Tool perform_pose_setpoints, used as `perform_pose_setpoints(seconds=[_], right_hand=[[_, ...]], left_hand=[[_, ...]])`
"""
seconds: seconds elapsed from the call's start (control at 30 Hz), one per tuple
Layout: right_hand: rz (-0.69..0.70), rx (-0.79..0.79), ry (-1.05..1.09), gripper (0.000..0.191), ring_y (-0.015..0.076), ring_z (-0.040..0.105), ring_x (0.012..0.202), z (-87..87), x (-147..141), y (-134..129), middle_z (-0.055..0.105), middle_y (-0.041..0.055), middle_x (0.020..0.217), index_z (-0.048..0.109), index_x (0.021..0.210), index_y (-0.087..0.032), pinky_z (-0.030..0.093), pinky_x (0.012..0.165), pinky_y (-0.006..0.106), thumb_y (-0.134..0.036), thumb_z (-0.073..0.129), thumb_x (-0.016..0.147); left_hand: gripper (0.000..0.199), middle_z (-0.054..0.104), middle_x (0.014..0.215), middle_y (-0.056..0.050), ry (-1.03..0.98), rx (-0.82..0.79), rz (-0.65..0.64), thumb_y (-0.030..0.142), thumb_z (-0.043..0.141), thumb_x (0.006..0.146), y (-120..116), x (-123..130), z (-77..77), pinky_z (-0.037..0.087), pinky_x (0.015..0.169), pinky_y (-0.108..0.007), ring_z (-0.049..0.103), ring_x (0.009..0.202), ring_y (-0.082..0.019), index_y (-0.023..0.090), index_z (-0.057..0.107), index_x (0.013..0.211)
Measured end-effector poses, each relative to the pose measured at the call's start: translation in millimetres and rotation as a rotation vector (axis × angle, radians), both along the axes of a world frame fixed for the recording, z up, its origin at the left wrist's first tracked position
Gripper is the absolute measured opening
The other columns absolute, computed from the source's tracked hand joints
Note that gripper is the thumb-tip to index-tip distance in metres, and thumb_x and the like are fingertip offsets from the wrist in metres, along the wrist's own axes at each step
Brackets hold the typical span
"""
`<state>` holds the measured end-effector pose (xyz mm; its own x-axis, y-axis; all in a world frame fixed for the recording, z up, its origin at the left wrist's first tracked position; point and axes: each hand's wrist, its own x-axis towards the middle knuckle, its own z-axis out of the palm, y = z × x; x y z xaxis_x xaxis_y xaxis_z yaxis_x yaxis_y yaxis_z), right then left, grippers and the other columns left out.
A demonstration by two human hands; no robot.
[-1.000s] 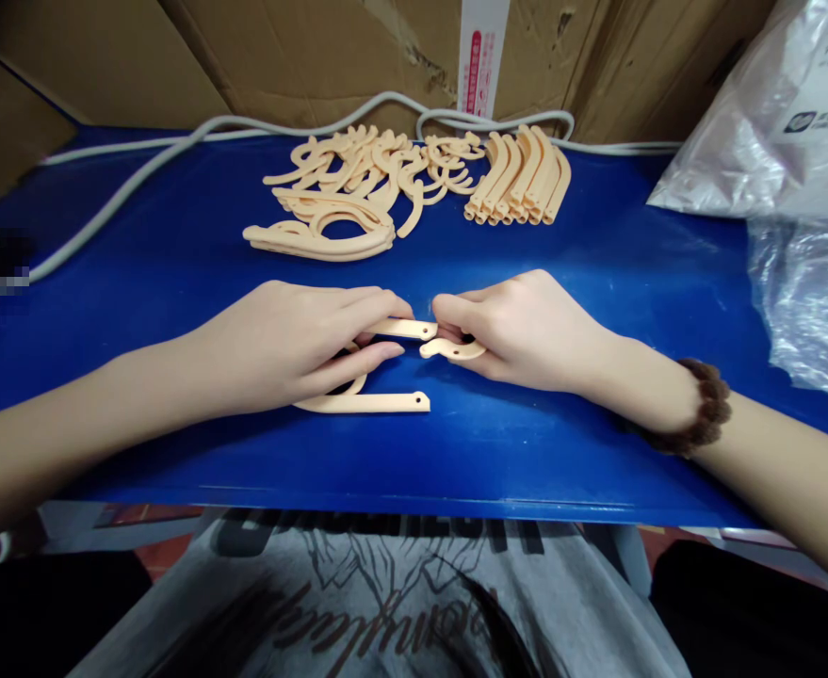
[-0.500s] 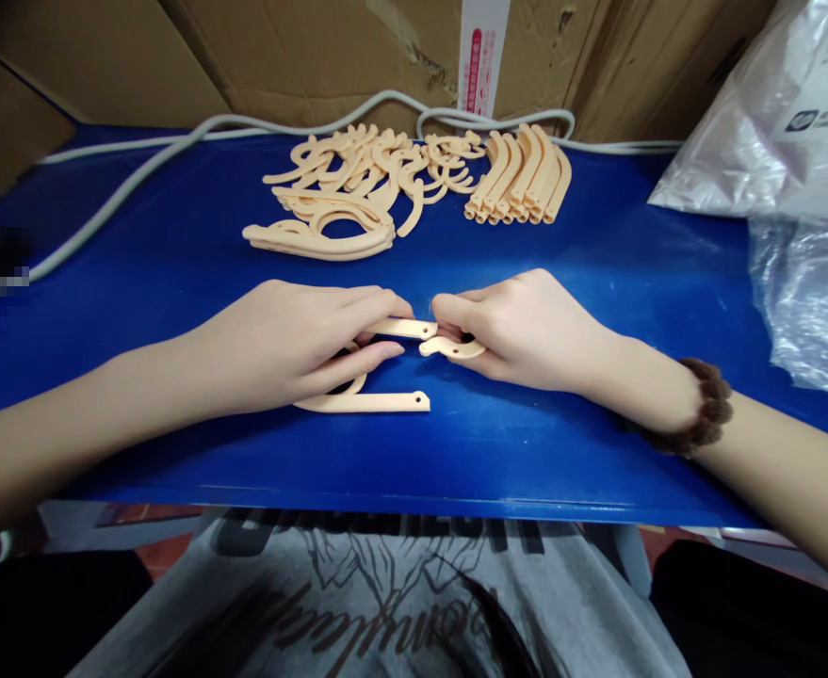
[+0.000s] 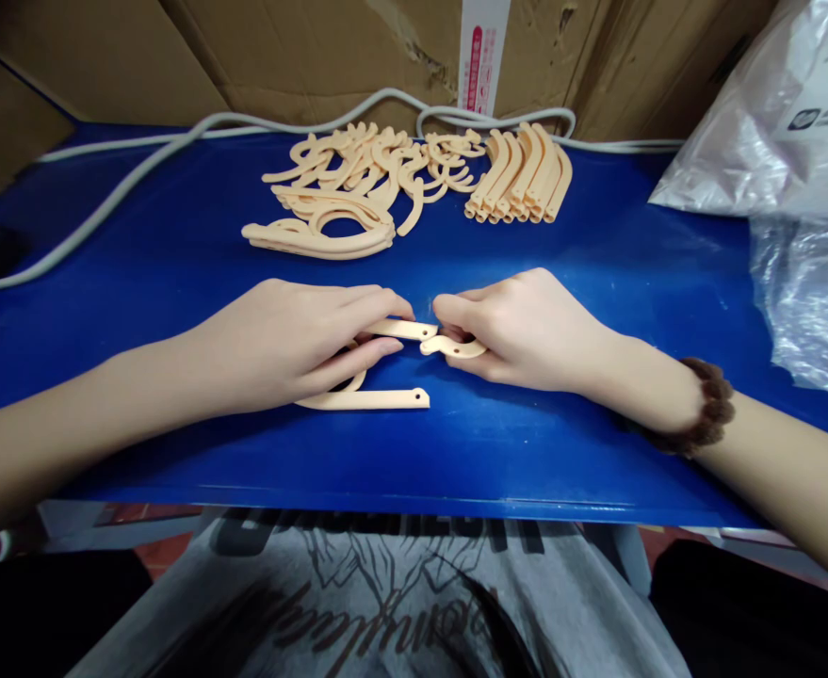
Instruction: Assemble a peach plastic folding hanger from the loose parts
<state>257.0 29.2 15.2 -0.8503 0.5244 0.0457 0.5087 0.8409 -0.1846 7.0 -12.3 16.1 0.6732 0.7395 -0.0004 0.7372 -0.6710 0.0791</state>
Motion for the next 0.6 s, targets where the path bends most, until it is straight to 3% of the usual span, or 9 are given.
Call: perform_pose_setpoints(seconds=[0.37,0.6], right_hand=[[0.010,0.026,0.001,0.026,0.0150,0.035,0.053,1.0,-1.1,-2.0,0.042,-0.0015,0.057,0.036,0.071,-0.025,0.021,0.055,0.030,-0.034,0.046,0.093],[0.013,0.040,0.008,0.028,0.0156,0.039,0.054,-1.9,-0.7,-2.0,0.049,-0.0003,0.059,0.045,0.073,-0.024,0.023,0.056,0.030,-0.038,0.046,0.097]], left_hand=[[0.028,0.075,0.106,-0.001,-0.019,-0.003,-0.002,0.039,0.040,0.110,-0.4,-0.6,-2.3,0.039,0.060,-0.028,0.073,0.086,-0.018,0.022,0.060,0.118],[0.028,0.075,0.106,-0.001,-0.029,0.002,-0.006,0.039,0.040,0.110,0.2,-1.9,-3.0,0.040,0.061,-0.028,0.072,0.087,-0.018,0.023,0.060,0.118]])
